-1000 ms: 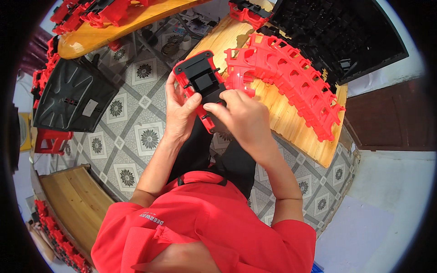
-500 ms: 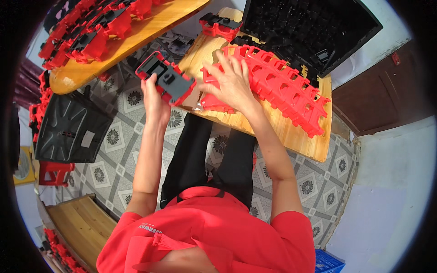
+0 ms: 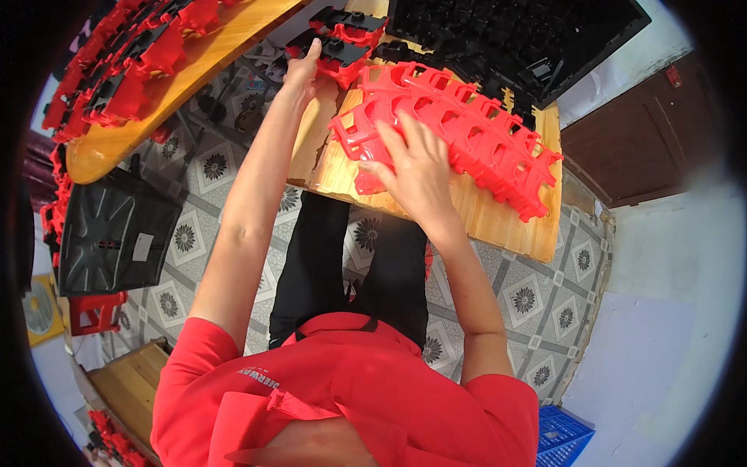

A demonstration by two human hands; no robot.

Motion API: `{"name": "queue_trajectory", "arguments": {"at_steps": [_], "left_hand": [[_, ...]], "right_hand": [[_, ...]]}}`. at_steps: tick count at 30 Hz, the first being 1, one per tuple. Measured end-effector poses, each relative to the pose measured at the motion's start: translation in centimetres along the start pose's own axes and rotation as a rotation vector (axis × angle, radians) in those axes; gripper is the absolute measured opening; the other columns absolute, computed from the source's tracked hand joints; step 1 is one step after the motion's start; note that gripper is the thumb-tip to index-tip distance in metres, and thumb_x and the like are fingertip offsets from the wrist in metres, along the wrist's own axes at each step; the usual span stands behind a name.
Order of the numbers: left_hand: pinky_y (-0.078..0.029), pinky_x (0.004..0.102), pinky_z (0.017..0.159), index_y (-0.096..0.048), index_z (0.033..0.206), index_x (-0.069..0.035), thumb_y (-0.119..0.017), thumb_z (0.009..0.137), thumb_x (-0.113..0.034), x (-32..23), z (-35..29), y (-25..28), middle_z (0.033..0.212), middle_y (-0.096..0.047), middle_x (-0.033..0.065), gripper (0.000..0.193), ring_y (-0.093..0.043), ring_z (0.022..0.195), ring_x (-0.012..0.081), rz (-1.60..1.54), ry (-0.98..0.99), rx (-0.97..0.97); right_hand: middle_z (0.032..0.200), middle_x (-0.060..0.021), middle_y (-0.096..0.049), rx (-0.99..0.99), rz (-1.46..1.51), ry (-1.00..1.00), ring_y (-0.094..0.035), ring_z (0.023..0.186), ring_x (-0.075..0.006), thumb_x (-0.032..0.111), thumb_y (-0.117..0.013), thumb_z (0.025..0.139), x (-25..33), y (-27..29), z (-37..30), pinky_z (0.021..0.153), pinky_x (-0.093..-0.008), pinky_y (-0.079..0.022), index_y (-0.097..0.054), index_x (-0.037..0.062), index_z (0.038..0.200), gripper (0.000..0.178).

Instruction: The person assembles parts by inserting black plastic components into red plastic frames by hand, then carries and places stacks of the assembled parts onto a counter.

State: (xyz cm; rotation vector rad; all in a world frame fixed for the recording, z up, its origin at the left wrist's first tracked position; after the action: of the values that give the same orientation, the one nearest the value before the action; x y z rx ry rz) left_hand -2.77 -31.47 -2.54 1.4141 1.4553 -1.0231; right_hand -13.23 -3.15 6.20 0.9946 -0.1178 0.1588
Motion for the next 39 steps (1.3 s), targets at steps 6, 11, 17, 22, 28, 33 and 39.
{"name": "queue_trajectory", "arguments": {"at_steps": [6,11,17,22,28,33,39], "left_hand": [[-0.025,0.047,0.113,-0.019,0.152,-0.002,-0.067,0.08,-0.064,1.3,-13.6,2.0,0.148,-0.022,0.0293,0.106,-0.027,0.138,0.0422,0.119,-0.376,0.159],[-0.036,0.045,0.108,-0.017,0.149,0.005,-0.086,0.07,-0.036,5.7,-18.0,3.2,0.133,-0.038,0.0289,0.114,-0.041,0.126,0.0392,0.239,-0.501,0.249],[-0.042,0.0412,0.102,-0.029,0.145,0.006,-0.085,0.067,-0.027,3.9,-17.6,3.9,0.124,-0.045,0.0248,0.101,-0.049,0.119,0.0348,0.364,-0.504,0.203],[-0.044,0.0414,0.101,-0.026,0.147,0.004,-0.085,0.07,-0.023,0.6,-19.4,6.6,0.124,-0.047,0.0228,0.101,-0.051,0.117,0.0337,0.593,-0.666,0.097],[-0.044,0.0468,0.105,-0.016,0.153,-0.006,-0.079,0.076,-0.007,2.5,-20.7,8.4,0.14,-0.043,0.0189,0.099,-0.047,0.13,0.0287,-0.469,-0.043,0.538],[-0.046,0.0512,0.104,-0.027,0.151,-0.012,-0.078,0.08,-0.041,4.9,-22.2,8.6,0.147,-0.04,0.0185,0.092,-0.044,0.134,0.0328,-0.899,0.164,0.797],[-0.049,0.0517,0.1,-0.035,0.148,-0.011,-0.064,0.088,-0.052,6.6,-23.0,9.0,0.146,-0.044,0.0173,0.078,-0.053,0.125,0.0346,-0.886,0.271,0.717]], "right_hand": [[0.116,-0.0164,-0.061,0.007,0.124,-0.209,-0.061,0.101,-0.0329,0.031,-0.078,0.08,-1.0,0.0,-3.9,0.084,-0.0396,-0.052,-0.061,0.0046,0.124,0.055],[0.102,-0.0124,-0.066,0.047,0.46,-0.125,-0.064,0.091,-0.0299,0.023,-0.074,0.085,-1.2,-0.4,-1.6,0.075,-0.0375,-0.053,-0.068,0.0032,0.108,0.031],[0.11,-0.0099,-0.067,-0.01,-0.165,0.07,-0.063,0.098,-0.0276,0.046,-0.066,0.086,-6.1,-1.2,3.2,0.096,-0.0437,-0.039,-0.073,0.0118,0.105,0.039],[0.083,-0.0126,-0.069,0.18,-0.188,-0.145,-0.068,0.076,-0.0327,0.047,-0.067,0.084,-9.4,0.0,10.6,0.066,-0.0439,-0.054,-0.073,0.0096,0.088,0.038],[0.112,-0.0212,-0.061,0.049,-0.222,-0.33,-0.065,0.1,-0.04,0.036,-0.077,0.079,-20.2,-8.0,20.7,0.078,-0.0458,-0.057,-0.062,0.0073,0.112,0.046],[0.112,-0.0212,-0.058,0.094,-0.236,-0.366,-0.064,0.099,-0.0405,0.006,-0.071,0.073,-26.3,-8.9,21.2,0.084,-0.0477,-0.054,-0.059,0.0088,0.107,0.036],[0.097,-0.0118,-0.062,-0.112,0.07,-0.156,-0.066,0.082,-0.0264,0.001,-0.075,0.073,-22.3,1.2,14.3,0.072,-0.036,-0.053,-0.061,0.0055,0.101,0.031]]}}
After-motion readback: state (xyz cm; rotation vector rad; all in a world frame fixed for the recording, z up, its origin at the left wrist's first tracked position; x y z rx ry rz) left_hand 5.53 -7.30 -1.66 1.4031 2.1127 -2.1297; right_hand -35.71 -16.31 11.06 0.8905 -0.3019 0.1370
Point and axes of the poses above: each hand's wrist, its own z-axis towards the middle knuckle, its own y-axis out of the back of the hand, x = y × z, the point moved 6 cm from there along z, towards the middle knuckle
